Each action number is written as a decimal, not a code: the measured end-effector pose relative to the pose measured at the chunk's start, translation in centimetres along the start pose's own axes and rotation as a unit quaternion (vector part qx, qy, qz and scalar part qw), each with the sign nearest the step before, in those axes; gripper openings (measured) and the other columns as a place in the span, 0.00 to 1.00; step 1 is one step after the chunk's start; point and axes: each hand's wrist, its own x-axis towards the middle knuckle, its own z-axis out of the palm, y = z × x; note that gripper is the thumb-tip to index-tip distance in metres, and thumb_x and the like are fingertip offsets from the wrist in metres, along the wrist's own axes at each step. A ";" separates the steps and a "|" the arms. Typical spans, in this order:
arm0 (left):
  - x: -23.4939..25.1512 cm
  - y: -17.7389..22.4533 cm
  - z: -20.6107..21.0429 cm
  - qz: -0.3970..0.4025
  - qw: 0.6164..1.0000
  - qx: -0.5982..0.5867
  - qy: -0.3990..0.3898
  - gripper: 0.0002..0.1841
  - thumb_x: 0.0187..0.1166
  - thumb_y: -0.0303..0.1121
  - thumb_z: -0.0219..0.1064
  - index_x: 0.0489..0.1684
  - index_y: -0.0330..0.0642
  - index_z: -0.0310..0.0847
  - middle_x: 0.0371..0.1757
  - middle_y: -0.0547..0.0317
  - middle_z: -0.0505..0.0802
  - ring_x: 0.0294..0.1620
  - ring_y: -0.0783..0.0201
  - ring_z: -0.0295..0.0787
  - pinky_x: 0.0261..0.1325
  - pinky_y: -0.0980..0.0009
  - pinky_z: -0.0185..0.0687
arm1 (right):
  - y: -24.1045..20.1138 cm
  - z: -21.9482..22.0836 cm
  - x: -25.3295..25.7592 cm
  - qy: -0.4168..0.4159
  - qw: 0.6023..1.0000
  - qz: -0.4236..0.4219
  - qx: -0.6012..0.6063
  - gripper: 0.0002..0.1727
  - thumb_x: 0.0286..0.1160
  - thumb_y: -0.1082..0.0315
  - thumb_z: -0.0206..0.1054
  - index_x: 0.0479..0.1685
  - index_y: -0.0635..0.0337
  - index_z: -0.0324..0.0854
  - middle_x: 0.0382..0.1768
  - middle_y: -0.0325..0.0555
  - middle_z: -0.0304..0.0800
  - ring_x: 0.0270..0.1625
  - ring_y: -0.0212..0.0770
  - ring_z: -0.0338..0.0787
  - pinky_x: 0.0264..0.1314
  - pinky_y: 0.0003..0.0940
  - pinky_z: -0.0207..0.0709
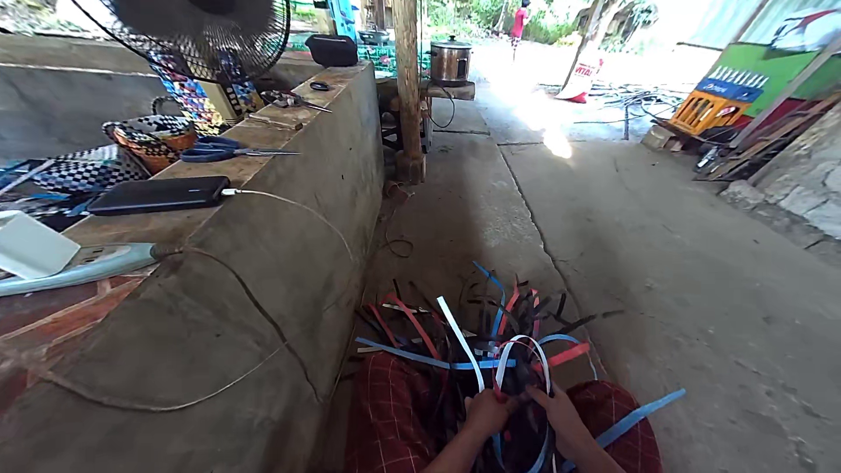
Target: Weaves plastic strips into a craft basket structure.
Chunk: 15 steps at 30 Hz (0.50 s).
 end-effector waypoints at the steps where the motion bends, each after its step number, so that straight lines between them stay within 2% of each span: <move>1: 0.1 0.0 0.0 -0.002 1.000 0.022 -0.008 0.29 0.85 0.62 0.59 0.59 0.44 0.90 0.59 0.46 0.93 0.67 0.48 0.85 0.82 0.38 0.57 | -0.1 0.0 -0.6 -0.024 0.999 0.030 0.009 0.14 0.86 0.70 0.62 0.62 0.68 0.74 0.31 0.49 0.90 0.22 0.37 0.85 0.26 0.33 0.82; 3: 0.2 0.2 -0.1 0.002 0.999 0.048 -0.017 0.29 0.85 0.60 0.60 0.62 0.44 0.89 0.62 0.44 0.93 0.69 0.46 0.85 0.82 0.37 0.58 | -1.1 -0.5 -2.0 -0.122 0.990 0.063 0.025 0.12 0.89 0.67 0.59 0.55 0.69 0.79 0.28 0.49 0.93 0.23 0.40 0.90 0.30 0.35 0.86; 4: 0.2 0.2 -0.1 0.005 0.999 0.052 -0.010 0.30 0.85 0.61 0.60 0.62 0.42 0.88 0.61 0.43 0.93 0.68 0.45 0.85 0.82 0.37 0.59 | -1.7 -1.1 -2.6 -0.198 0.978 0.054 0.045 0.14 0.89 0.65 0.56 0.54 0.68 0.81 0.29 0.50 0.94 0.27 0.42 0.93 0.35 0.36 0.88; 5: 0.1 0.1 -0.1 0.005 0.998 0.056 0.000 0.31 0.85 0.61 0.60 0.61 0.40 0.88 0.59 0.42 0.93 0.67 0.45 0.85 0.81 0.37 0.60 | -2.4 -1.8 -3.2 -0.276 0.958 0.020 0.073 0.18 0.86 0.59 0.56 0.53 0.64 0.83 0.31 0.50 0.96 0.32 0.42 0.95 0.41 0.38 0.91; 6: 0.0 0.1 -0.1 0.003 0.998 0.057 0.011 0.30 0.84 0.61 0.61 0.59 0.39 0.89 0.58 0.42 0.93 0.67 0.45 0.86 0.81 0.37 0.61 | -3.5 -2.4 -3.7 -0.336 0.936 -0.030 0.097 0.24 0.82 0.47 0.58 0.55 0.60 0.85 0.33 0.48 0.96 0.35 0.42 0.96 0.46 0.40 0.91; 7: 0.0 0.1 -0.1 0.000 0.998 0.055 0.022 0.29 0.83 0.58 0.63 0.58 0.39 0.89 0.58 0.42 0.93 0.66 0.45 0.86 0.80 0.38 0.61 | -5.2 -2.8 -4.1 -0.374 0.915 -0.097 0.117 0.35 0.77 0.31 0.59 0.59 0.54 0.86 0.34 0.45 0.96 0.37 0.41 0.95 0.48 0.41 0.90; 8: 0.1 0.1 -0.1 -0.002 0.998 0.058 0.026 0.28 0.84 0.57 0.63 0.59 0.39 0.88 0.59 0.43 0.93 0.67 0.46 0.86 0.81 0.39 0.61 | -7.3 -3.0 -4.4 -0.391 0.895 -0.165 0.141 0.40 0.72 0.22 0.54 0.60 0.46 0.88 0.33 0.40 0.96 0.36 0.39 0.95 0.47 0.41 0.91; 10: 0.0 0.0 0.0 -0.002 0.998 0.060 0.025 0.27 0.85 0.56 0.63 0.61 0.41 0.88 0.60 0.44 0.93 0.68 0.46 0.85 0.81 0.39 0.60 | -10.7 -3.4 -4.2 -0.432 0.828 -0.258 0.248 0.41 0.68 0.18 0.49 0.61 0.34 0.90 0.34 0.34 0.97 0.39 0.37 0.96 0.46 0.43 0.92; 11: 0.1 -0.1 0.1 -0.003 0.998 0.056 0.024 0.26 0.85 0.56 0.63 0.61 0.42 0.89 0.60 0.44 0.93 0.67 0.47 0.85 0.81 0.39 0.60 | -11.7 -3.7 -4.0 -0.446 0.803 -0.267 0.292 0.41 0.66 0.17 0.49 0.59 0.32 0.91 0.35 0.31 0.96 0.40 0.35 0.96 0.45 0.42 0.91; 12: 0.1 0.0 0.1 -0.004 0.998 0.053 0.025 0.26 0.84 0.57 0.63 0.60 0.43 0.89 0.60 0.45 0.93 0.67 0.47 0.85 0.81 0.40 0.59 | -11.9 -3.8 -3.6 -0.445 0.798 -0.268 0.306 0.39 0.67 0.17 0.47 0.57 0.29 0.92 0.36 0.27 0.95 0.40 0.33 0.95 0.43 0.39 0.91; 13: 0.1 0.0 0.1 -0.004 0.999 0.049 0.023 0.27 0.84 0.58 0.63 0.60 0.43 0.90 0.60 0.45 0.93 0.68 0.47 0.85 0.82 0.40 0.59 | -11.4 -3.7 -3.2 -0.415 0.823 -0.255 0.292 0.38 0.68 0.18 0.45 0.51 0.27 0.94 0.36 0.25 0.96 0.39 0.31 0.95 0.40 0.36 0.91; 14: -0.1 0.1 0.0 -0.006 0.999 0.048 0.021 0.27 0.83 0.59 0.64 0.60 0.43 0.90 0.60 0.45 0.93 0.69 0.47 0.85 0.83 0.40 0.59 | -10.3 -3.5 -2.6 -0.376 0.863 -0.232 0.244 0.38 0.74 0.21 0.42 0.46 0.30 0.95 0.35 0.27 0.97 0.38 0.31 0.95 0.39 0.35 0.91; 15: -0.3 0.1 -0.1 -0.005 0.999 0.048 0.019 0.28 0.83 0.60 0.63 0.60 0.43 0.90 0.61 0.44 0.93 0.69 0.47 0.85 0.83 0.40 0.58 | -8.8 -3.1 -2.0 -0.320 0.908 -0.224 0.149 0.37 0.86 0.31 0.38 0.41 0.39 0.93 0.33 0.31 0.96 0.35 0.32 0.94 0.38 0.34 0.90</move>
